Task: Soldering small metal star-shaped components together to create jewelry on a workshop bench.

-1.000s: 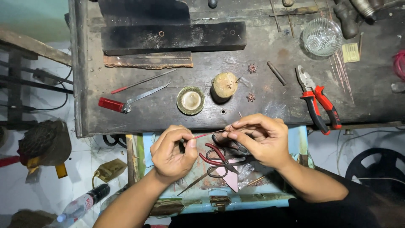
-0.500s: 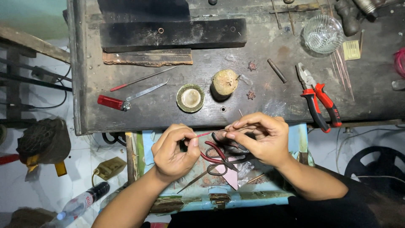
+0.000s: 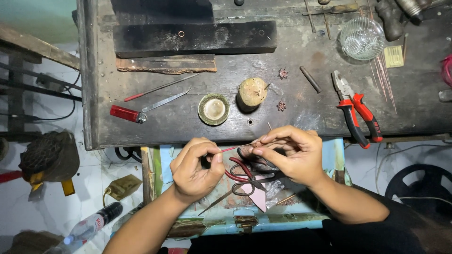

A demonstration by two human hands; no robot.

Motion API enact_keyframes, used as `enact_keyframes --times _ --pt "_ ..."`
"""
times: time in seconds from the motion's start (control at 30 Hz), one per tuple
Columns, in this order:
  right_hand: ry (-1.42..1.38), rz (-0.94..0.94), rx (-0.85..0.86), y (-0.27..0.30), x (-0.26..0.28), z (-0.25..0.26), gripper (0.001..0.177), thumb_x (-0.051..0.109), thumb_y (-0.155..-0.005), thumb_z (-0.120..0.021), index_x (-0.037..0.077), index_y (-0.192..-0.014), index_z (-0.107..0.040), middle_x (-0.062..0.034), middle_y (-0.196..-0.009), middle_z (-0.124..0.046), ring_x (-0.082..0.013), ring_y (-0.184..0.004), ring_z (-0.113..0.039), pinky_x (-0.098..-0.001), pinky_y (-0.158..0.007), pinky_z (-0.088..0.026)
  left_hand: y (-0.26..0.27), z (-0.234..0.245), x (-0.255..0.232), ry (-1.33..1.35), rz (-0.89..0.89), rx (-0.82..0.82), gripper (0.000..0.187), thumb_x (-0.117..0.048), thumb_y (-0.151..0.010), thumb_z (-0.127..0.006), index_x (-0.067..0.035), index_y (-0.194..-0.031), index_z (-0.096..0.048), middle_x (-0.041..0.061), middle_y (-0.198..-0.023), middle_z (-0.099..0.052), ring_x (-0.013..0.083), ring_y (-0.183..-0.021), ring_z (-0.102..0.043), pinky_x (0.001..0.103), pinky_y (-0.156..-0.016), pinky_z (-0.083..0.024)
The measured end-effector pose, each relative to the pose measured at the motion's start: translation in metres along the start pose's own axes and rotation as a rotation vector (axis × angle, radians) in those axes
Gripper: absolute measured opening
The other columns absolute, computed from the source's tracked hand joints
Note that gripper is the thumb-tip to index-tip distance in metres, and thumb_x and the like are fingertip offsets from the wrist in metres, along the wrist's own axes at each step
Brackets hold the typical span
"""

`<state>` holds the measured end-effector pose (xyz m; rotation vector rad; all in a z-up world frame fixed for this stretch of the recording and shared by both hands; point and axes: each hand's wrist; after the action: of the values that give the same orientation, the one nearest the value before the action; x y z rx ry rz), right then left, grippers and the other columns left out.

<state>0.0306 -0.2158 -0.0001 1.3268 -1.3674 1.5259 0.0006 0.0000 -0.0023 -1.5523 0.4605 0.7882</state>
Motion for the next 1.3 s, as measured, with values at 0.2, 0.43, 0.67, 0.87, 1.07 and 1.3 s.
enact_keyframes --times 0.2,0.43,0.67,0.87,1.07,1.3 --pt "0.0 -0.004 -0.004 0.0006 0.0021 -0.0014 0.021 -0.016 -0.075 -0.082 -0.011 -0.09 -0.068 -0.0236 -0.081 -0.078 -0.0226 -0.071 -0.081 -0.0311 -0.065 -0.067 -0.0015 0.0009 -0.0004 -0.014 0.004 0.016 0.007 0.008 -0.088 -0.069 0.009 -0.082 -0.065 0.017 -0.066 -0.061 0.0207 -0.049 -0.051 0.029 -0.045 -0.048" --pt "-0.004 -0.009 -0.002 -0.0005 0.0027 -0.0019 0.021 -0.017 -0.074 -0.082 -0.011 -0.089 -0.068 -0.0237 -0.081 -0.078 -0.0222 -0.071 -0.08 -0.0312 -0.065 -0.068 -0.0013 0.0011 -0.0001 -0.021 0.003 0.013 0.007 0.009 -0.087 -0.069 0.009 -0.082 -0.065 0.018 -0.066 -0.061 0.0211 -0.049 -0.051 0.029 -0.045 -0.048" --pt "0.009 -0.014 -0.007 -0.0019 0.004 -0.003 0.02 -0.015 -0.075 -0.082 -0.01 -0.088 -0.068 -0.0232 -0.081 -0.078 -0.0212 -0.07 -0.08 -0.0303 -0.065 -0.067 -0.0019 0.0013 -0.0002 -0.01 0.01 0.015 0.007 0.008 -0.088 -0.069 0.009 -0.082 -0.065 0.018 -0.067 -0.062 0.0212 -0.049 -0.052 0.029 -0.045 -0.049" --pt "0.013 -0.021 -0.018 -0.0021 0.0045 -0.0047 0.02 -0.015 -0.074 -0.083 -0.009 -0.087 -0.069 -0.0231 -0.082 -0.079 -0.0215 -0.072 -0.08 -0.0303 -0.065 -0.067 -0.0008 0.0016 0.0008 -0.002 0.013 0.012 0.006 0.009 -0.087 -0.07 0.009 -0.083 -0.066 0.018 -0.068 -0.063 0.0208 -0.05 -0.052 0.029 -0.045 -0.049" --pt "0.018 -0.014 -0.02 -0.0026 0.0058 -0.0052 0.019 -0.015 -0.074 -0.083 -0.009 -0.085 -0.069 -0.0229 -0.082 -0.079 -0.0221 -0.073 -0.08 -0.0305 -0.065 -0.068 -0.0007 0.002 0.0007 -0.014 0.011 0.016 0.006 0.008 -0.087 -0.07 0.009 -0.082 -0.066 0.017 -0.067 -0.063 0.0207 -0.05 -0.052 0.028 -0.045 -0.049" --pt "0.039 -0.005 -0.02 -0.0032 0.006 -0.0056 0.019 -0.015 -0.074 -0.084 -0.008 -0.084 -0.07 -0.0227 -0.082 -0.079 -0.022 -0.073 -0.08 -0.0303 -0.065 -0.068 0.0002 0.0018 0.0016 -0.023 0.013 0.016 0.007 0.007 -0.088 -0.07 0.009 -0.082 -0.066 0.017 -0.067 -0.063 0.021 -0.05 -0.053 0.028 -0.045 -0.049"
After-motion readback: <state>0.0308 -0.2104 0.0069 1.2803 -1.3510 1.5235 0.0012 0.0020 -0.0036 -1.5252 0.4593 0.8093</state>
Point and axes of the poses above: each hand's wrist, its own y-axis away from the middle knuckle, its own z-axis out of the back of the hand, x = y × z
